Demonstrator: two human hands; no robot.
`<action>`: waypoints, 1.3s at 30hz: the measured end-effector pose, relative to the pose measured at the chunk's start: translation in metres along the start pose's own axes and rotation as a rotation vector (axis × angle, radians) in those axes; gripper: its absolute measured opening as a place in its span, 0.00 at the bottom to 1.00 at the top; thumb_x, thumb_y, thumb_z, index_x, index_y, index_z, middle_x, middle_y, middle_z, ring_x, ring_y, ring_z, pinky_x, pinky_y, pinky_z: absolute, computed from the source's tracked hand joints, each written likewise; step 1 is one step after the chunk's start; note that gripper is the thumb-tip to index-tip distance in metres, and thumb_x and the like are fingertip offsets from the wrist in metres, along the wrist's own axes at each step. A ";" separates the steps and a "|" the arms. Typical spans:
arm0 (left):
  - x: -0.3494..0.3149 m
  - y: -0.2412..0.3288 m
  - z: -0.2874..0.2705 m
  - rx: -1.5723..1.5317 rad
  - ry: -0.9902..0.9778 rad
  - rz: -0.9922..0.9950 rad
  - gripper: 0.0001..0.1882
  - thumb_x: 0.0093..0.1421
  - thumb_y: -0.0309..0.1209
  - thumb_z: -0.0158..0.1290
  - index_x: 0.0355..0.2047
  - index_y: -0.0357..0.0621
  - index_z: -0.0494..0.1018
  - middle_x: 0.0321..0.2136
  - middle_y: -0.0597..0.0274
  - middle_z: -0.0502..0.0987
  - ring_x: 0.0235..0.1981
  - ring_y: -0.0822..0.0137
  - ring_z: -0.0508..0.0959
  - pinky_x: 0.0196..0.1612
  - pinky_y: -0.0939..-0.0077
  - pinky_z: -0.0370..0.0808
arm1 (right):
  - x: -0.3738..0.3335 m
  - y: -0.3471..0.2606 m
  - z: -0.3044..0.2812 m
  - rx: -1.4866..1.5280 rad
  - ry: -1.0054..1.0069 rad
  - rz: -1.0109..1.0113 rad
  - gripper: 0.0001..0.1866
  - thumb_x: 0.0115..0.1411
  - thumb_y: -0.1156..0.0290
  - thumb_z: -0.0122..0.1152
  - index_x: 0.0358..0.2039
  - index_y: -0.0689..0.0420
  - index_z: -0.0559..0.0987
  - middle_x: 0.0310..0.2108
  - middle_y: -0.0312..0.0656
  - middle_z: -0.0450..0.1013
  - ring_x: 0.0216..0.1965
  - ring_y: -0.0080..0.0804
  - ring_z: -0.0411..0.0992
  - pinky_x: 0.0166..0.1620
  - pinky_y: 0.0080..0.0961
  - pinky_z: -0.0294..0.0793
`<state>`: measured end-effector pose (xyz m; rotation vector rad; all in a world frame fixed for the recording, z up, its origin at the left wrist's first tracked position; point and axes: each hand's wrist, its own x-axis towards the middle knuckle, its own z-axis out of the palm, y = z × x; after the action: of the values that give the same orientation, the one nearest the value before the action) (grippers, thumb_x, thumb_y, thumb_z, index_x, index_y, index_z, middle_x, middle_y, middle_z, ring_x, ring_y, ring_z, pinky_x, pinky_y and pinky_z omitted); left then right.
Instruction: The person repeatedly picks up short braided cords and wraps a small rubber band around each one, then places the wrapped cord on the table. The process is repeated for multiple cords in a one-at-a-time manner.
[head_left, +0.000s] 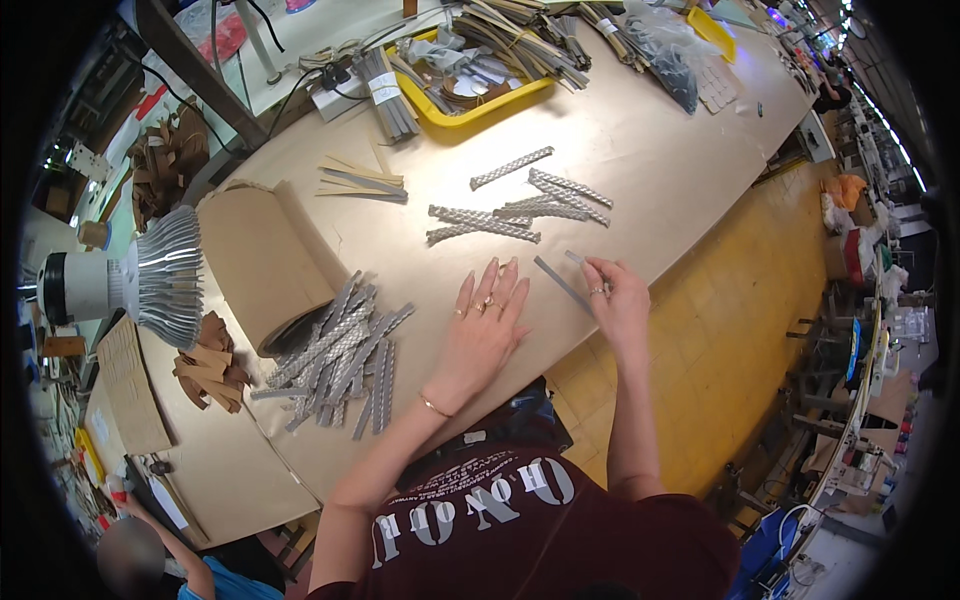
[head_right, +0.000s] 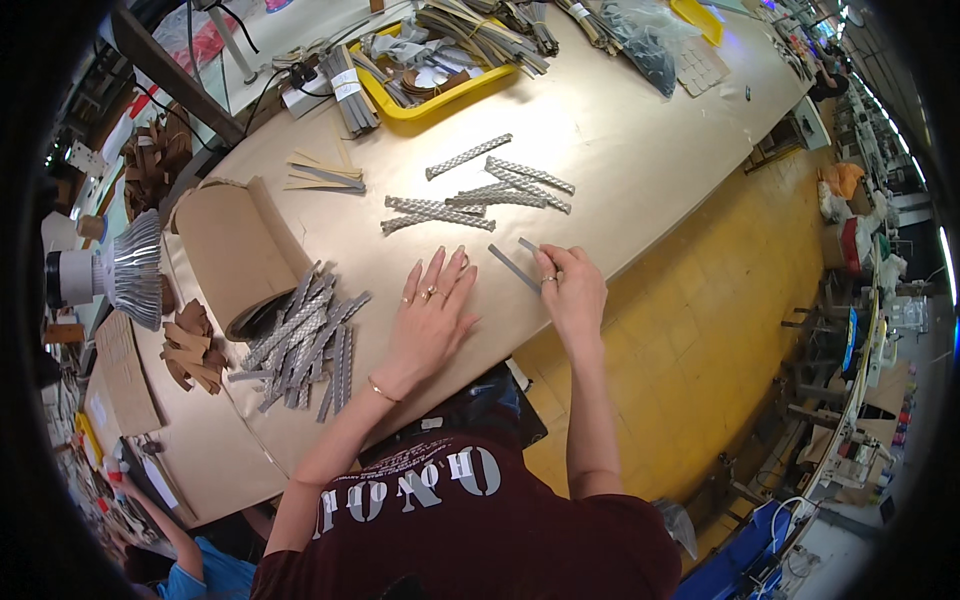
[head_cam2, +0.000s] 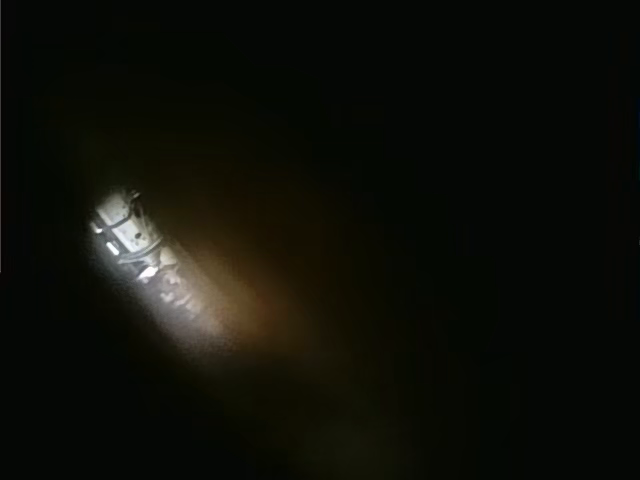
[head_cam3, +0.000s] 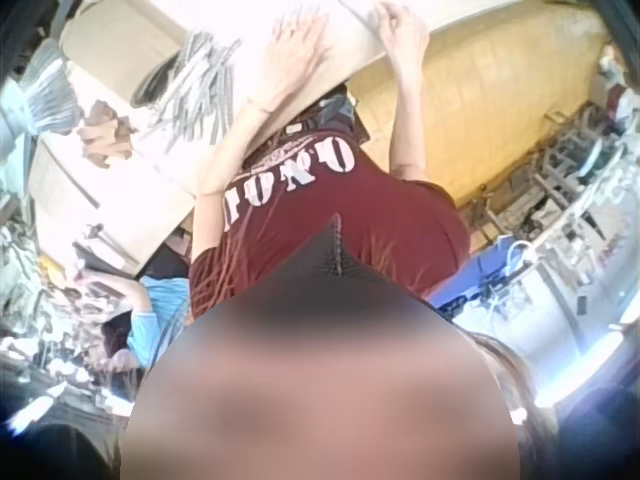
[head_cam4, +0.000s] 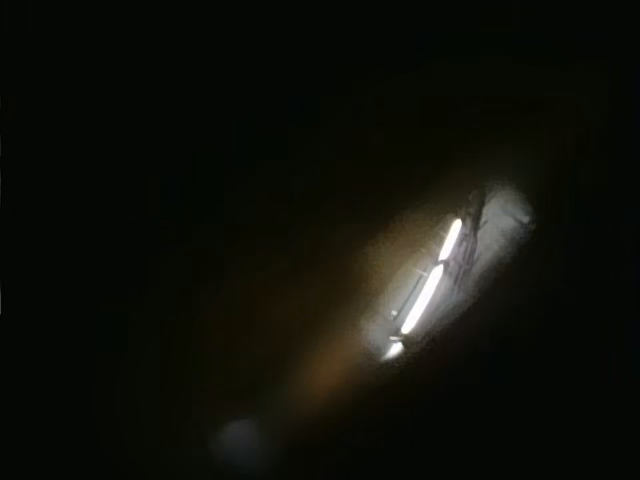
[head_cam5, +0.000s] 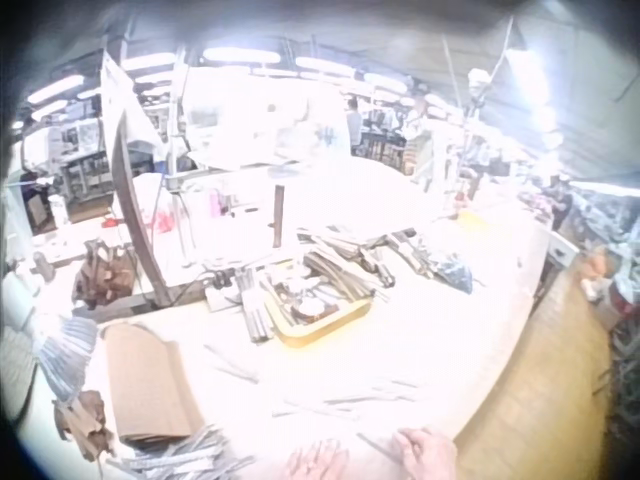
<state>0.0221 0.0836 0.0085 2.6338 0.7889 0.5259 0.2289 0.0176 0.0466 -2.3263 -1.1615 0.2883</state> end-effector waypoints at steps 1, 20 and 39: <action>0.007 -0.007 0.002 0.022 -0.066 0.004 0.32 0.64 0.42 0.54 0.64 0.42 0.62 0.67 0.51 0.60 0.69 0.52 0.58 0.70 0.51 0.50 | 0.005 -0.001 0.004 0.003 0.011 -0.001 0.14 0.65 0.61 0.58 0.40 0.58 0.84 0.31 0.46 0.75 0.31 0.45 0.74 0.37 0.37 0.72; -0.063 -0.021 -0.022 -0.010 -0.166 -0.195 0.33 0.62 0.42 0.56 0.63 0.42 0.63 0.66 0.48 0.60 0.69 0.47 0.56 0.69 0.45 0.48 | 0.005 0.026 0.016 -0.411 0.016 -0.437 0.15 0.54 0.75 0.61 0.43 0.47 0.84 0.44 0.34 0.74 0.47 0.33 0.71 0.46 0.32 0.69; -0.093 -0.002 -0.028 -0.235 0.337 -0.145 0.26 0.56 0.31 0.62 0.55 0.46 0.73 0.60 0.40 0.63 0.62 0.42 0.65 0.63 0.53 0.65 | 0.073 -0.147 0.109 0.213 -0.059 -0.721 0.09 0.58 0.66 0.67 0.36 0.55 0.82 0.34 0.42 0.77 0.35 0.43 0.75 0.39 0.37 0.72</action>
<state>-0.0633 0.0378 0.0094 2.2825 0.9432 0.9730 0.1289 0.1869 0.0367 -1.5945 -1.8009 0.1987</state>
